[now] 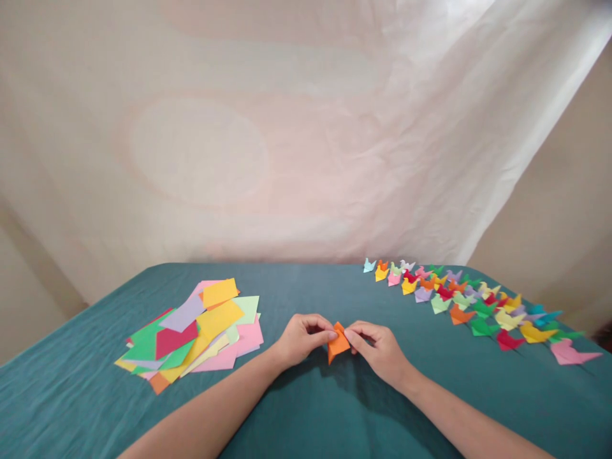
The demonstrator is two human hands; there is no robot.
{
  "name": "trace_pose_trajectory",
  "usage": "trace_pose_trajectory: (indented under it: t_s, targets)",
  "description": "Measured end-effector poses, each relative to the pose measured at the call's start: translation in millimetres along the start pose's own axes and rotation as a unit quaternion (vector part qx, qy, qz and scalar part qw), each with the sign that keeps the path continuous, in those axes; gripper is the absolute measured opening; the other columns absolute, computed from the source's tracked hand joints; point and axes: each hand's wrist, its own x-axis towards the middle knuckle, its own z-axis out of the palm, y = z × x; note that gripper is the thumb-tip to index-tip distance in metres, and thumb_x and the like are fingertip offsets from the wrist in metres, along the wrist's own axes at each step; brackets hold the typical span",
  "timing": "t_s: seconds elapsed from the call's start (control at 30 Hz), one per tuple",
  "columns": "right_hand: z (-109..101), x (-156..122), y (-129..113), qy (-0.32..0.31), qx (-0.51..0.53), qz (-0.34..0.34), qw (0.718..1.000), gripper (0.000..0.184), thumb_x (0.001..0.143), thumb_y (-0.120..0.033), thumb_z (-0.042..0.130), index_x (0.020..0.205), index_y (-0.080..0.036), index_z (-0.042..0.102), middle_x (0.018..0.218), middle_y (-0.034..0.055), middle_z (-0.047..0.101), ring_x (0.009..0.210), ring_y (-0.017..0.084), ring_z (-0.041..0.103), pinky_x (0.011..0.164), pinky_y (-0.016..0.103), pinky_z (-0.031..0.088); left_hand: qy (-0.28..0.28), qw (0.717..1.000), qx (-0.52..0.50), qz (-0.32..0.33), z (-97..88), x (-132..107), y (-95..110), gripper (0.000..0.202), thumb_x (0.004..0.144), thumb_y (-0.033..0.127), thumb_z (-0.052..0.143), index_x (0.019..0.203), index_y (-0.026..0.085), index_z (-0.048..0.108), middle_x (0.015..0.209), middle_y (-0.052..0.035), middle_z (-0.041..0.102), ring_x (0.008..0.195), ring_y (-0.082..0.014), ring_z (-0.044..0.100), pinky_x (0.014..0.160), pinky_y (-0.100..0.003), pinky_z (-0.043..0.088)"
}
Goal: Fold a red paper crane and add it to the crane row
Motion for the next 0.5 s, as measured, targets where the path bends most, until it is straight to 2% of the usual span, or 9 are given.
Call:
trace_pose_trajectory:
  t_s: [0.13,0.3,0.5]
  targets:
    - [0.6,-0.7,0.5,-0.002,0.004,-0.016,1.000,0.025,0.088,-0.033,0.049,0.077,-0.017,0.065,0.069,0.0009,0.059,0.061,0.012,0.053,0.060,0.024,0.042,0.002,1.000,-0.022,-0.004,0.4,-0.2,0.2,0.021,0.074,0.032,0.069,0.077,0.011,0.068,0.078,-0.0059,0.068,0.070,-0.0138,0.059,0.068,-0.024,0.045]
    - [3.4,-1.1,3.9,0.028,0.005,-0.031,0.999,0.014,0.082,-0.031,0.058,0.085,-0.018,0.063,0.079,0.0018,0.060,0.066,0.013,0.054,0.063,0.024,0.044,0.008,0.999,-0.034,-0.003,0.8,0.0,-1.3,0.022,0.074,0.033,0.069,0.078,0.011,0.068,0.079,-0.0059,0.068,0.071,-0.0144,0.060,0.070,-0.024,0.046]
    - [3.9,0.1,5.5,0.042,0.001,-0.056,0.998,0.011,0.080,-0.029,0.060,0.084,-0.018,0.061,0.083,0.0026,0.059,0.067,0.012,0.053,0.062,0.024,0.045,0.023,1.000,-0.011,-0.005,0.5,0.0,-3.6,0.023,0.074,0.034,0.069,0.080,0.011,0.068,0.077,-0.0058,0.068,0.069,-0.0145,0.060,0.068,-0.024,0.046]
